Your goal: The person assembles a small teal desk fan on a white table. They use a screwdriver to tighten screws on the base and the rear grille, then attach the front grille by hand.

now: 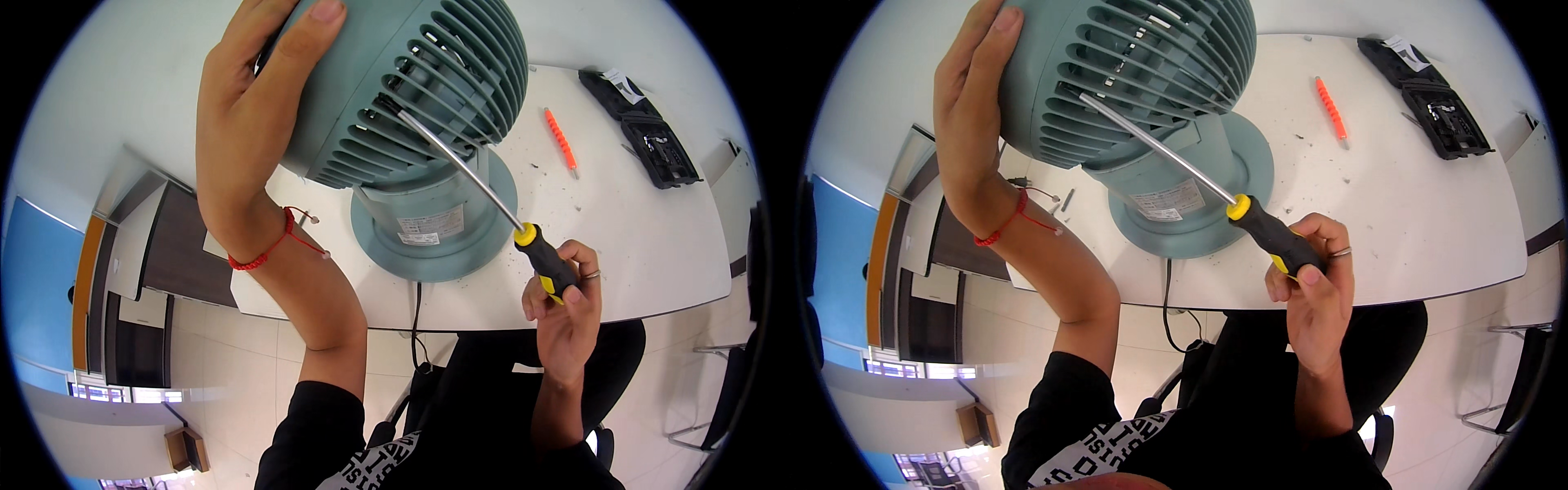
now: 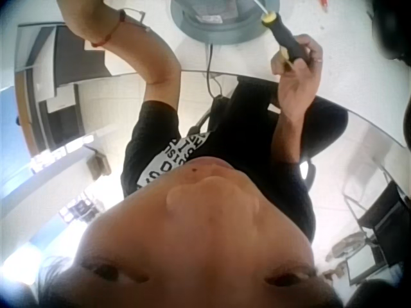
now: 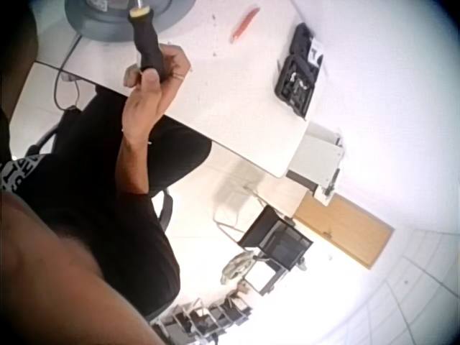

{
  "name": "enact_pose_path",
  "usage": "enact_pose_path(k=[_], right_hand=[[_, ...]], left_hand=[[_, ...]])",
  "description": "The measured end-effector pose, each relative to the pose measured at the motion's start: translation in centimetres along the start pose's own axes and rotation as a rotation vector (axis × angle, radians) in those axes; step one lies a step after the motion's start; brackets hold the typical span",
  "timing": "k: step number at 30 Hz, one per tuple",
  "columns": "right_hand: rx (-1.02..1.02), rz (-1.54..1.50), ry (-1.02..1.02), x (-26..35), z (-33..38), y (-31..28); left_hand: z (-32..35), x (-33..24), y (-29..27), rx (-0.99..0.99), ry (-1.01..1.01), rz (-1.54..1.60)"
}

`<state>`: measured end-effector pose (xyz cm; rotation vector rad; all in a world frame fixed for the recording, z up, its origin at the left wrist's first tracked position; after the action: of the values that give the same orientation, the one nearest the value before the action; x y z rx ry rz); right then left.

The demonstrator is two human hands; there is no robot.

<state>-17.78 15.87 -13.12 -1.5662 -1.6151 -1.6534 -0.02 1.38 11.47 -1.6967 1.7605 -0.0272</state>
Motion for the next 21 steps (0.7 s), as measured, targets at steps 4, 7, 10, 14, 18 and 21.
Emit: enact_pose_path(k=[4,7,10,14,18,21], right_hand=[[0.011,0.07,-0.122,1.0,-0.9,-0.7],[-0.039,0.208,-0.261,2.1,-1.4,-1.2],[-0.168,0.296,-0.324,2.6,-1.3,-1.4],[-0.073,0.246,-0.262,1.4,-1.1,-2.0],[-0.078,0.071,-0.106,0.4,-0.8,-1.8],[-0.131,-0.19,0.243,-2.9,-0.5,-0.2]], left_hand=[[-0.1,0.4,-0.1,-0.004,-0.02,0.041],[-0.1,1.2,-0.3,-0.059,-0.018,0.016],[0.0,0.3,-0.1,0.001,-0.008,0.043],[-0.1,0.2,0.0,0.027,0.004,0.115],[-0.7,1.8,-0.2,-0.004,0.036,0.07],[-0.6,2.4,-0.5,-0.016,0.05,0.062]])
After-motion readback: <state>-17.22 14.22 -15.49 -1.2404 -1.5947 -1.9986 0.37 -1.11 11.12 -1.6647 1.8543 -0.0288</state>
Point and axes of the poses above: each hand's wrist, its own z-axis away from the middle knuckle, its own y-axis out of the palm, x = y × z, the point moved 9 cm from there along -z, towards the middle knuckle, and after that the axes turned 5 degrees about z, right-handed, at the moved point
